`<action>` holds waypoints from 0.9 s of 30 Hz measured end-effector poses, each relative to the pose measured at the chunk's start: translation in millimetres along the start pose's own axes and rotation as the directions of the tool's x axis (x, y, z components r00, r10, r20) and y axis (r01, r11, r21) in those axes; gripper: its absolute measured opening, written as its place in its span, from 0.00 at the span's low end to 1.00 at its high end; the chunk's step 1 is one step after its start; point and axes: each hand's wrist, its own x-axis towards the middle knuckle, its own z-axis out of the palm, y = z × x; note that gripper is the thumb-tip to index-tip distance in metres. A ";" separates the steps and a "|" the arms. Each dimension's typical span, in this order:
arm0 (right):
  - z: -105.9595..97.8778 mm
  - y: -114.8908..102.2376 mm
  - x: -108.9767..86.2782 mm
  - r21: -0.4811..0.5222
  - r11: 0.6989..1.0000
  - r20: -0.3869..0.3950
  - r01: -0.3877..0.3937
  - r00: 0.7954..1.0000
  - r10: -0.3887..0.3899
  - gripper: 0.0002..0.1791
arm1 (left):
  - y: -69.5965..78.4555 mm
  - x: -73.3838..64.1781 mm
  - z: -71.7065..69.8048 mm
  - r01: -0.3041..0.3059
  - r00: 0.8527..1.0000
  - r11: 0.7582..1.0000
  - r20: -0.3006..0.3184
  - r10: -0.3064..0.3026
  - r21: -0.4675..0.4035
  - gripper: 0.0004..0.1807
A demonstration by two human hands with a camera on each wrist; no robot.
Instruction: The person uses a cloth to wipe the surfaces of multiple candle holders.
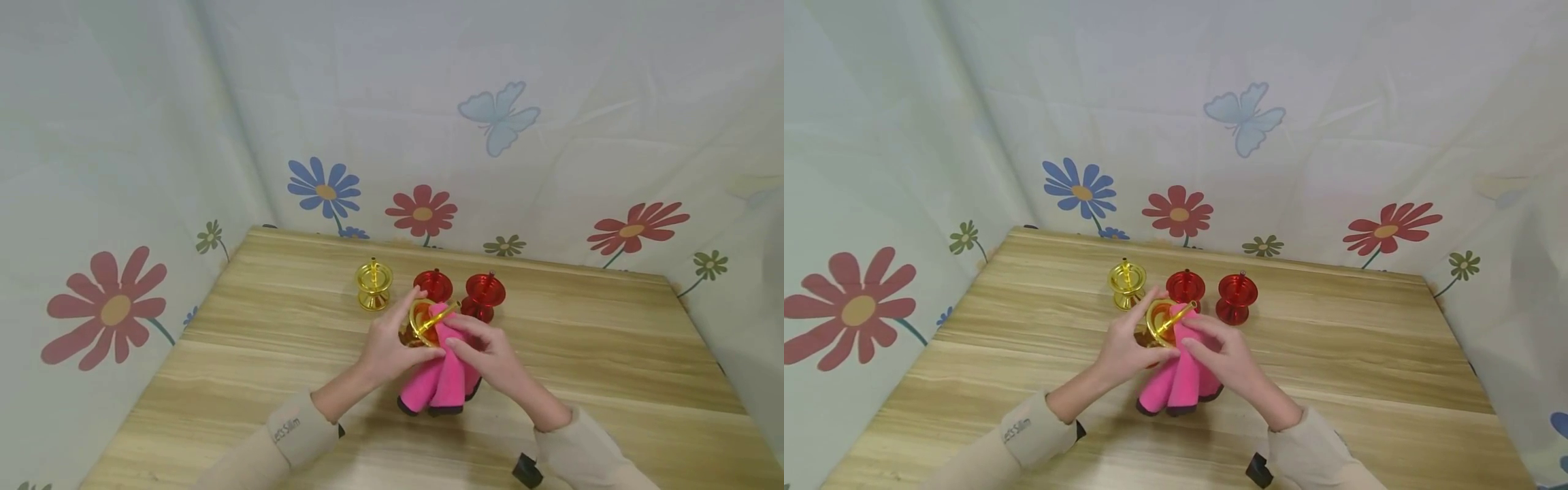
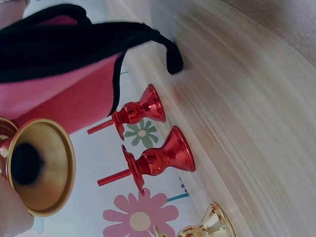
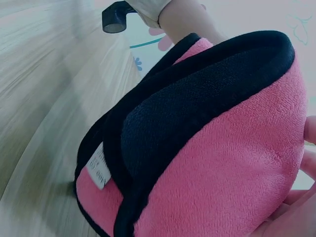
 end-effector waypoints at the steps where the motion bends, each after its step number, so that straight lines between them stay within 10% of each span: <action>1: 0.0 0.3 -0.1 -0.012 1.000 -0.001 0.006 1.000 -0.006 0.18 | -0.1 -0.3 -0.5 0.000 1.000 1.000 0.008 0.000 -0.007 0.51; 18: -1.7 6.4 -1.4 -0.057 0.987 0.069 0.147 0.987 -0.143 0.10 | 3.0 0.5 -13.0 0.056 0.971 0.998 0.235 -0.047 -0.030 0.50; 27: -8.8 8.4 -2.2 -0.040 0.972 0.138 0.231 0.965 -0.224 0.09 | 5.1 6.6 -19.3 0.341 0.852 0.927 0.467 -0.236 -0.154 0.46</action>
